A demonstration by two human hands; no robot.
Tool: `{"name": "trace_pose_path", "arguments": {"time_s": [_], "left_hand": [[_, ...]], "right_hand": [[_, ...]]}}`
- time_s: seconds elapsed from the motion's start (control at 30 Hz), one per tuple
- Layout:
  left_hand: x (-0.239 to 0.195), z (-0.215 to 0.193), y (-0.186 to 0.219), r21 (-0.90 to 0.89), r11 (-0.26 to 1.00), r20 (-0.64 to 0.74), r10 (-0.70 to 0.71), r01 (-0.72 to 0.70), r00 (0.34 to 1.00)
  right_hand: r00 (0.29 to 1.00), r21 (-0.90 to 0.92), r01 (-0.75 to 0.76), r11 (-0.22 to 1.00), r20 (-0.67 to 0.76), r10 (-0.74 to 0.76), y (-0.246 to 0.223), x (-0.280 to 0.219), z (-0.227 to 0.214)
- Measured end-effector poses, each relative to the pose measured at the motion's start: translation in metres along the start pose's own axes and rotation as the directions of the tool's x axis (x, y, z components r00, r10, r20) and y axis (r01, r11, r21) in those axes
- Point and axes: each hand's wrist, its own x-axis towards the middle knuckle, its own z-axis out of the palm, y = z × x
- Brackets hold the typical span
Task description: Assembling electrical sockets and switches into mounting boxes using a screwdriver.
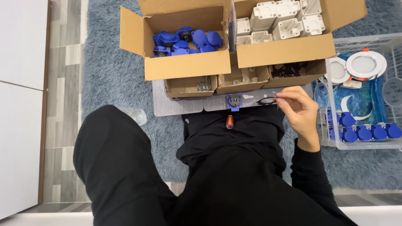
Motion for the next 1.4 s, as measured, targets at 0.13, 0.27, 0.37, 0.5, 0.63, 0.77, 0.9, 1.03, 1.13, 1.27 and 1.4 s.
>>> {"name": "trace_pose_path", "arguments": {"time_s": [0.13,0.27,0.37,0.5,0.63,0.77,0.9,1.03,1.13,1.27,1.4], "left_hand": [[0.025,-0.007,0.043,-0.02,1.0,-0.01,-0.018,0.017,1.0],[0.031,-0.009,0.056,-0.036,0.999,-0.028,-0.023,0.022,0.999],[0.033,-0.01,0.062,-0.038,0.999,-0.049,-0.028,0.026,0.998],[0.033,-0.012,0.069,-0.038,0.999,-0.078,-0.036,0.033,0.996],[0.032,-0.014,0.071,-0.055,0.998,-0.093,-0.044,0.039,0.995],[0.01,0.015,0.043,-0.161,0.981,-0.155,-0.129,0.104,0.979],[-0.031,0.06,0.002,-0.304,0.889,-0.106,-0.389,0.343,0.915],[-0.063,0.094,-0.009,-0.32,0.814,0.023,-0.504,0.484,0.863],[-0.087,0.116,-0.005,-0.479,0.651,0.193,-0.577,0.589,0.794],[-0.098,0.138,0.001,-0.568,0.568,0.169,-0.628,0.595,0.76],[-0.091,0.138,0.001,-0.527,0.638,0.045,-0.639,0.562,0.768]], "right_hand": [[1.0,0.017,-0.002,1.0,0.002,0.002,-0.002,0.001,0.004],[1.0,0.017,-0.025,1.0,0.001,0.025,0.0,-0.002,0.005],[1.0,0.025,-0.028,0.999,0.003,0.028,0.002,-0.004,0.004],[0.999,0.035,-0.046,0.998,0.003,0.046,0.005,-0.008,0.001],[1.0,0.05,-0.03,0.998,0.0,0.03,0.01,-0.01,0.0],[1.0,0.078,-0.021,0.997,0.008,0.021,0.013,-0.009,0.005],[0.999,0.141,-0.019,0.99,-0.043,0.026,0.023,-0.013,0.013],[0.993,0.232,-0.038,0.972,-0.1,0.063,0.028,-0.019,0.032],[0.987,0.307,-0.07,0.949,-0.119,0.112,0.028,-0.027,0.044],[0.981,0.347,-0.087,0.934,-0.133,0.141,0.027,-0.033,0.058],[0.977,0.378,-0.122,0.918,-0.116,0.177,0.032,-0.037,0.063]]}}
